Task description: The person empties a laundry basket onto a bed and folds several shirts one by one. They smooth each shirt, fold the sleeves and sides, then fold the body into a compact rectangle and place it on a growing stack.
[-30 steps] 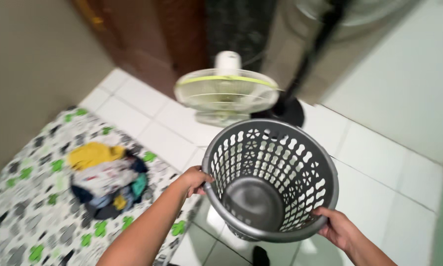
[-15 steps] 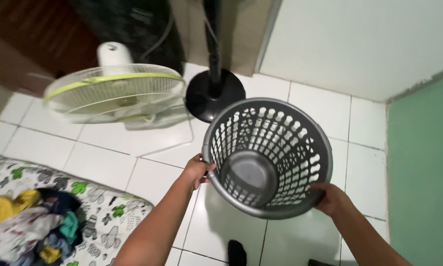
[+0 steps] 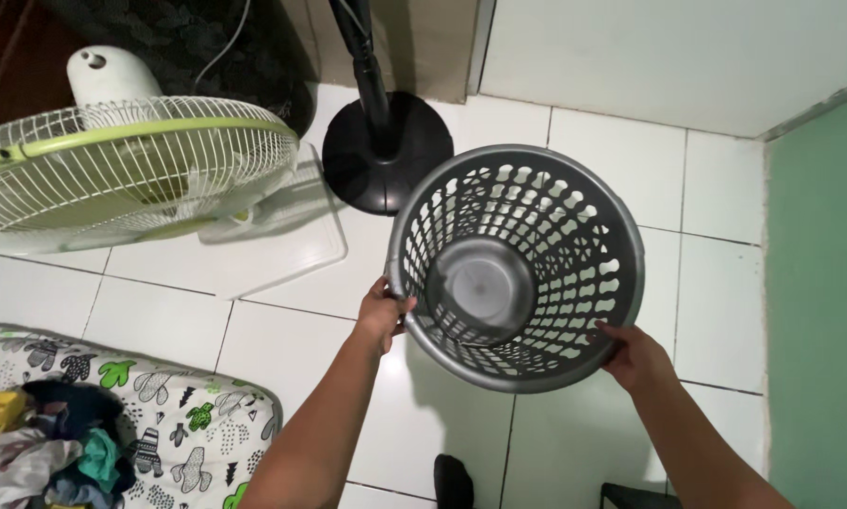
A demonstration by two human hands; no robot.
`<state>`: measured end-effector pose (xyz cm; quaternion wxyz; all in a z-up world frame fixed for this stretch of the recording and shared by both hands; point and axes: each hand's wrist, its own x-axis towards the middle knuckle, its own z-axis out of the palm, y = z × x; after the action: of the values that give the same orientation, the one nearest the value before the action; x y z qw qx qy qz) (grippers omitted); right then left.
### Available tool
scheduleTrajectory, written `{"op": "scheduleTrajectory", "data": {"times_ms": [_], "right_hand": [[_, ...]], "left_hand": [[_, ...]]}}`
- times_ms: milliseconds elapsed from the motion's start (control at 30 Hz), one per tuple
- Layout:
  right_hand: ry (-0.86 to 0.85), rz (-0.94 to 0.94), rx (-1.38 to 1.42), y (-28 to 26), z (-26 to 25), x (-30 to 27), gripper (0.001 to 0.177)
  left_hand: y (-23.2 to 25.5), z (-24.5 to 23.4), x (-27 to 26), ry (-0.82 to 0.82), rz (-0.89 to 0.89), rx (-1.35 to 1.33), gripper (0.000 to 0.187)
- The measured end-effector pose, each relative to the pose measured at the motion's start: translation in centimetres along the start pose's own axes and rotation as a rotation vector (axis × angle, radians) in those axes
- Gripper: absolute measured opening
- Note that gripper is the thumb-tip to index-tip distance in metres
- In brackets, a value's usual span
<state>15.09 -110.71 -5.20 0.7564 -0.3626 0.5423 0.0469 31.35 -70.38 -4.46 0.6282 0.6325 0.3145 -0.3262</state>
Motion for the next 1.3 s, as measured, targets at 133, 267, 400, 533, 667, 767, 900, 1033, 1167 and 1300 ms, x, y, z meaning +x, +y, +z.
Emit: {"op": "scheduleTrajectory", "data": {"times_ms": [133, 267, 400, 533, 667, 767, 900, 1033, 1167, 1300], "right_hand": [[0.004, 0.005, 0.02, 0.6, -0.3, 1.0, 0.039], [-0.012, 0.002, 0.005, 1.0, -0.6, 1.6, 0.041], [0.01, -0.014, 0.01, 1.3, -0.6, 1.4, 0.04], [0.021, -0.07, 0.013, 1.7, -1.0, 2.0, 0.041], [0.019, -0.122, -0.073, 2.5, -2.8, 4.3, 0.051], [0.256, -0.271, -0.382, 3.4, -3.3, 6.0, 0.071], [0.34, -0.328, -0.582, 3.3, -3.6, 6.3, 0.089], [0.434, -0.602, -0.756, 2.3, -1.0, 5.3, 0.098], [0.278, -0.853, -0.804, 1.9, 4.3, 3.0, 0.097], [0.124, -0.901, -0.92, 4.1, 12.6, -0.4, 0.097]], "left_hand": [[-0.9, 0.2, 1.1, 0.006, -0.008, -0.012, 0.087], [-1.7, 0.6, 1.4, 0.01, -0.025, 0.008, 0.084], [-2.8, 1.0, 1.5, 0.019, -0.028, -0.017, 0.081], [-4.1, 1.2, 2.4, 0.011, -0.029, -0.04, 0.083], [-6.0, 1.3, 3.8, -0.013, 0.049, -0.082, 0.085], [-6.5, 1.2, 3.9, -0.014, 0.072, 0.006, 0.091], [-6.9, -0.7, 2.3, -0.042, -0.03, 0.026, 0.101], [-6.4, -7.1, -0.6, -0.016, -0.032, -0.002, 0.098], [-5.9, -15.4, -3.9, 0.114, 0.012, -0.082, 0.094], [-7.0, -23.5, -8.4, 0.215, 0.048, -0.188, 0.09]]}}
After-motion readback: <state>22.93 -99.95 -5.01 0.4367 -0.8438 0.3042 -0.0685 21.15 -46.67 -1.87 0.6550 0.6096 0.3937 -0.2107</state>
